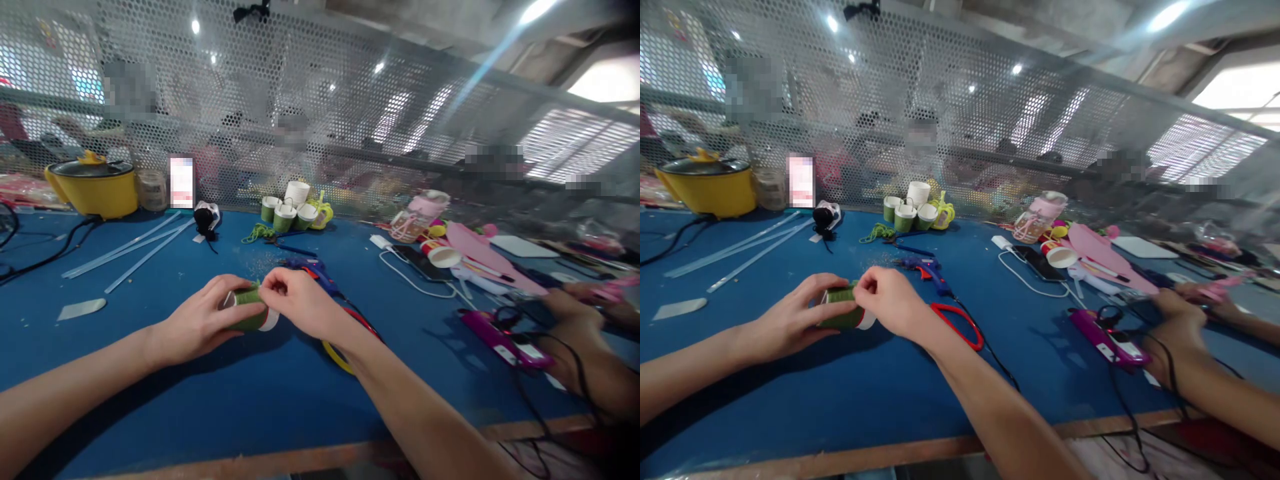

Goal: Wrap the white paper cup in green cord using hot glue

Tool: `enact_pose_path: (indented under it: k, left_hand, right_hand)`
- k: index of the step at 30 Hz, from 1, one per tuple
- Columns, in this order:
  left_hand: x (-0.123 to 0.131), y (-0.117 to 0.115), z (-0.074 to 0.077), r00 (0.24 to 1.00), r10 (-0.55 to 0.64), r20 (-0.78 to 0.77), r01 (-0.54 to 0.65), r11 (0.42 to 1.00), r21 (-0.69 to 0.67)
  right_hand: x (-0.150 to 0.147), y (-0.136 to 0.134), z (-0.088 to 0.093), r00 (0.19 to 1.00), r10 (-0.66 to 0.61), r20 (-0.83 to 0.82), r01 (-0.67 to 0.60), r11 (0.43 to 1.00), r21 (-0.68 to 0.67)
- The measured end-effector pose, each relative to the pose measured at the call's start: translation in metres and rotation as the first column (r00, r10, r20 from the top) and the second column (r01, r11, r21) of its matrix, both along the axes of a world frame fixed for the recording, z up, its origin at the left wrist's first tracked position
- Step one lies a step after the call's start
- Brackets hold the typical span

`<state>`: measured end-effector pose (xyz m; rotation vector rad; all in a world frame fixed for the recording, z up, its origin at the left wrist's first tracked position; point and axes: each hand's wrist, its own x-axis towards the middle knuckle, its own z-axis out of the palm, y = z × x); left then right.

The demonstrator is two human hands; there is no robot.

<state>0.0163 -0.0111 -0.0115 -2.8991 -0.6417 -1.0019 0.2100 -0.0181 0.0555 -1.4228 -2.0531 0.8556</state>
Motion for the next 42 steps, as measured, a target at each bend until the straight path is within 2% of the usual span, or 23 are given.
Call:
enact_pose_path:
  k: [2,5,9,11,14,21,28,42]
  left_hand:
    - [0.000,-0.001,0.001,0.997,0.014,0.077,-0.003,0.990,-0.139]
    - [0.002,-0.002,0.004,0.983,0.049,0.176,0.013,0.943,-0.333]
    - [0.003,-0.001,0.005,0.966,0.079,0.246,0.058,0.862,-0.504]
    - [0.004,-0.002,0.004,0.961,0.085,0.261,0.085,0.812,-0.577]
    - [0.004,-0.003,0.003,0.966,0.089,0.241,0.088,0.766,-0.637]
    - [0.003,-0.005,0.005,0.976,0.063,0.207,0.081,0.782,-0.618]
    - [0.003,-0.005,0.009,0.972,-0.031,0.235,0.141,0.872,-0.469]
    - [0.001,-0.008,0.012,0.967,-0.095,0.235,0.177,0.917,-0.357]
  right_hand:
    - [0.005,0.001,-0.002,0.996,-0.036,-0.086,0.040,0.998,0.043]
    - [0.010,0.004,-0.005,0.967,-0.081,-0.242,0.092,0.995,0.036]
    - [0.014,0.009,-0.007,0.883,-0.067,-0.466,0.064,0.998,-0.021]
    - [0.015,0.011,-0.009,0.853,-0.062,-0.519,0.053,0.998,-0.031]
    - [0.016,0.013,-0.012,0.855,-0.089,-0.510,0.080,0.996,-0.039]
    - [0.016,0.016,-0.018,0.886,-0.098,-0.454,0.126,0.992,0.031]
    - [0.016,0.016,-0.020,0.909,-0.059,-0.412,0.094,0.993,0.066]
    - [0.012,0.010,-0.021,0.901,-0.066,-0.428,0.054,0.998,-0.039]
